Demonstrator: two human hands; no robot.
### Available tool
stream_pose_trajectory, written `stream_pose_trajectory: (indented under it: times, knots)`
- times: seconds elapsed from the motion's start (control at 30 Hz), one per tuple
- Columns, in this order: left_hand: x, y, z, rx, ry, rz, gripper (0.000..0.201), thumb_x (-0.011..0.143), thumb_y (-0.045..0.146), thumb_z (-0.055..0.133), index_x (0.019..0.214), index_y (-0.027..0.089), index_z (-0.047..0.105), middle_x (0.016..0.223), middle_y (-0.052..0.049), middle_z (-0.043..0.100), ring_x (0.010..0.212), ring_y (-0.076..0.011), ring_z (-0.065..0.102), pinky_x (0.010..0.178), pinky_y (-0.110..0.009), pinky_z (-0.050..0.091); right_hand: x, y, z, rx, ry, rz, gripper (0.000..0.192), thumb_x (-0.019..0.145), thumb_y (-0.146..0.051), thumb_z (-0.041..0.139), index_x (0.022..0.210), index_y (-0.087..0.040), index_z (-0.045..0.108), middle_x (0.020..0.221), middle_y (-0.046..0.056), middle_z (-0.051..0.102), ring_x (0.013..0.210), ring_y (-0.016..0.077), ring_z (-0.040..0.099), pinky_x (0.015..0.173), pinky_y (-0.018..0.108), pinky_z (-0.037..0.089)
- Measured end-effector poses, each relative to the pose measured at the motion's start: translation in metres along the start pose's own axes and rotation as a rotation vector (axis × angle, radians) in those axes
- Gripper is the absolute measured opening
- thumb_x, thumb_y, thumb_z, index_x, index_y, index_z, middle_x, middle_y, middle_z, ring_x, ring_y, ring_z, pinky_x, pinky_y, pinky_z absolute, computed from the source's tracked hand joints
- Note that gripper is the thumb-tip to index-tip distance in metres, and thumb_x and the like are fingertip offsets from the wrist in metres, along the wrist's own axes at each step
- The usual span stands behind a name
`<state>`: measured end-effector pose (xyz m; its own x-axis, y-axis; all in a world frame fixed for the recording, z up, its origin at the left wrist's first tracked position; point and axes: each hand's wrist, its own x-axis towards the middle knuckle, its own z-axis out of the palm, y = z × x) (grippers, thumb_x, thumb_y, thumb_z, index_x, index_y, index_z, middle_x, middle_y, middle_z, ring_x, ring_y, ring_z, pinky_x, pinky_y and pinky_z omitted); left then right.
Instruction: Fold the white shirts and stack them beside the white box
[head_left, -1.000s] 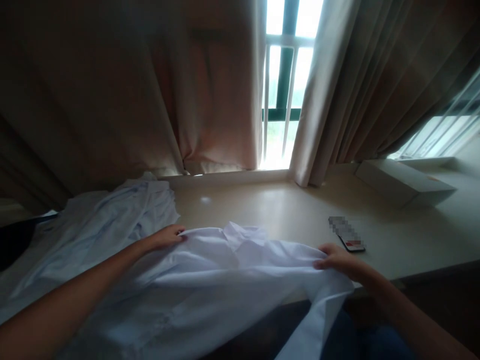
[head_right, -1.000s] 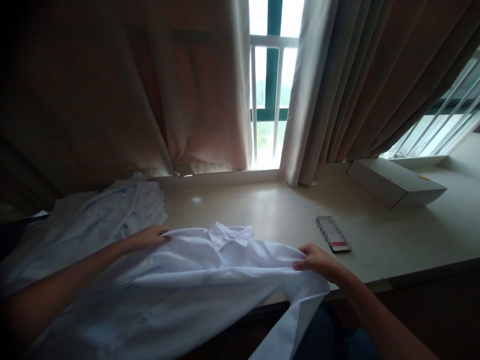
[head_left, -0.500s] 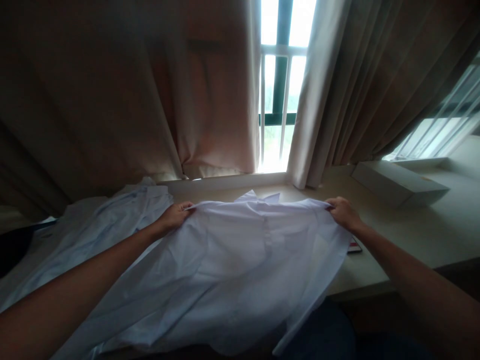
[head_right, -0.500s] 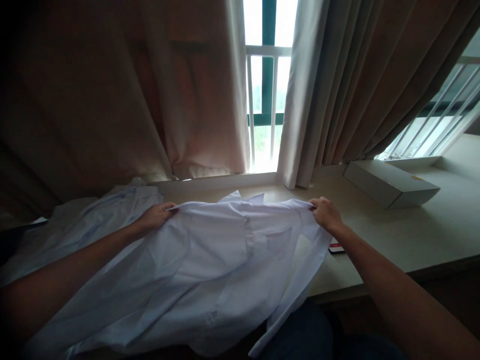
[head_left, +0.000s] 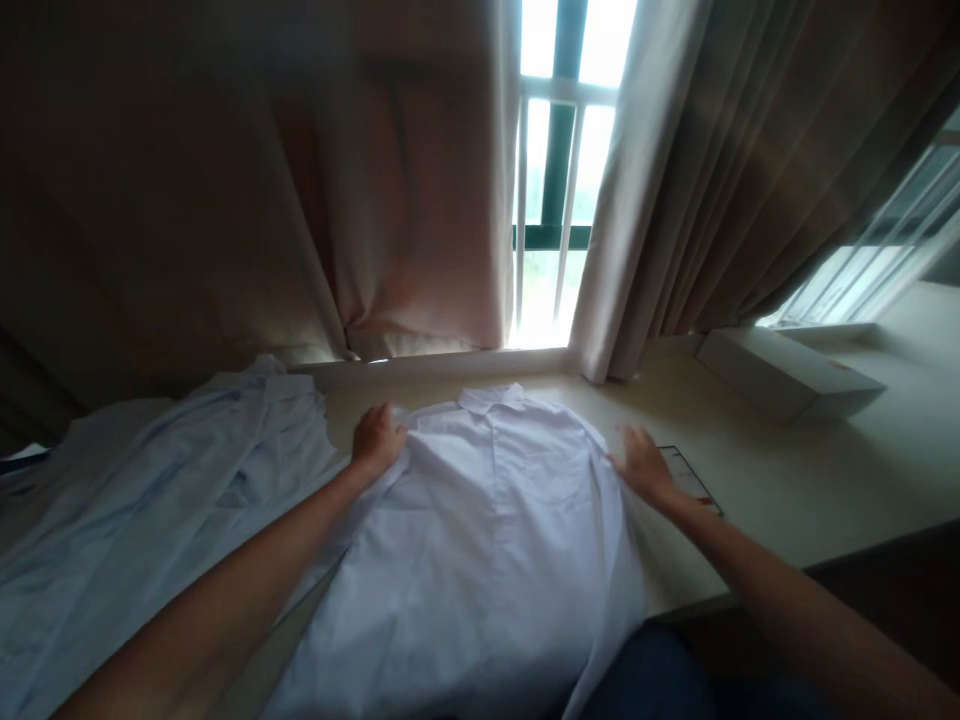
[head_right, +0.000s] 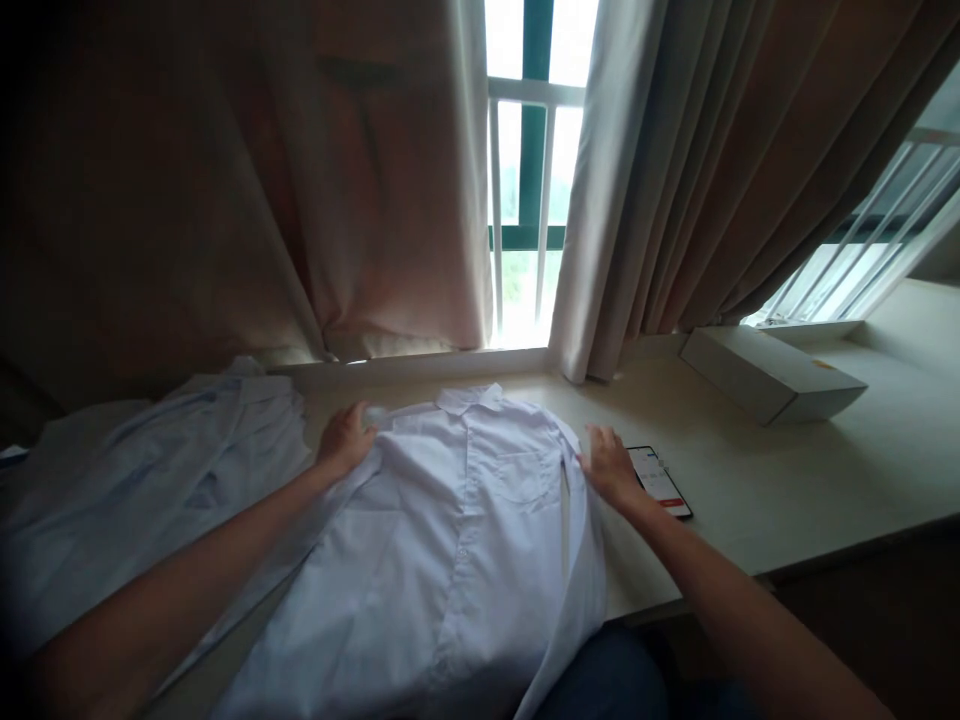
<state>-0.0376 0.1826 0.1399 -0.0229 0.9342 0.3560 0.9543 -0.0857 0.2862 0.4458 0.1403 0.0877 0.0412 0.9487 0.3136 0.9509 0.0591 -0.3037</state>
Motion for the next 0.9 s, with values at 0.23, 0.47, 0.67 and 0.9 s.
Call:
stream_pose_trajectory:
  times: [0.23,0.47,0.67,0.9]
  knots:
    - [-0.207,0.04,0.032,-0.075,-0.266,0.584,0.052,0.087,0.04,0.056,0.138,0.033,0.049,0.147,-0.005,0.047,0.136,-0.0275,0.041,0.114,-0.049,0.033,-0.176,0.003,0.003,0.062,-0.025,0.041,0.051,0.088,-0.061,0.051,0.115,-0.017,0.052,0.11,0.013,0.06,0.101,0.0267,0.06,0.087,0.037,0.047]
    - [-0.242,0.129,0.056,-0.009,-0.52,0.617,0.084,0.071,0.05,0.073,0.144,0.049,0.032,0.161,-0.003,0.018,0.146,-0.041,0.012,0.11,-0.07,0.016,-0.197,-0.04,0.011,-0.01,-0.143,0.115,0.026,0.086,-0.045,0.054,0.086,-0.02,0.056,0.089,0.01,0.061,0.084,0.0248,0.059,0.074,0.034,0.043]
    - [-0.229,0.165,0.078,-0.021,-0.58,0.498,0.082,0.073,0.072,0.056,0.146,0.049,0.028,0.163,-0.004,0.012,0.146,-0.0443,0.002,0.108,-0.072,0.007,-0.143,-0.03,0.006,0.714,-0.037,0.457,0.011,0.074,-0.025,0.057,0.065,-0.02,0.053,0.064,0.0,0.056,0.064,0.0158,0.049,0.061,0.026,0.038]
    - [-0.206,0.259,0.097,-0.015,-0.635,0.293,0.082,0.074,0.081,0.039,0.148,0.045,0.029,0.161,-0.011,0.017,0.143,-0.0512,0.007,0.098,-0.079,0.014,-0.045,0.027,-0.05,1.42,-0.019,0.817,0.008,0.074,-0.025,0.05,0.07,-0.02,0.055,0.059,0.0,0.061,0.057,0.0156,0.055,0.061,0.028,0.049]
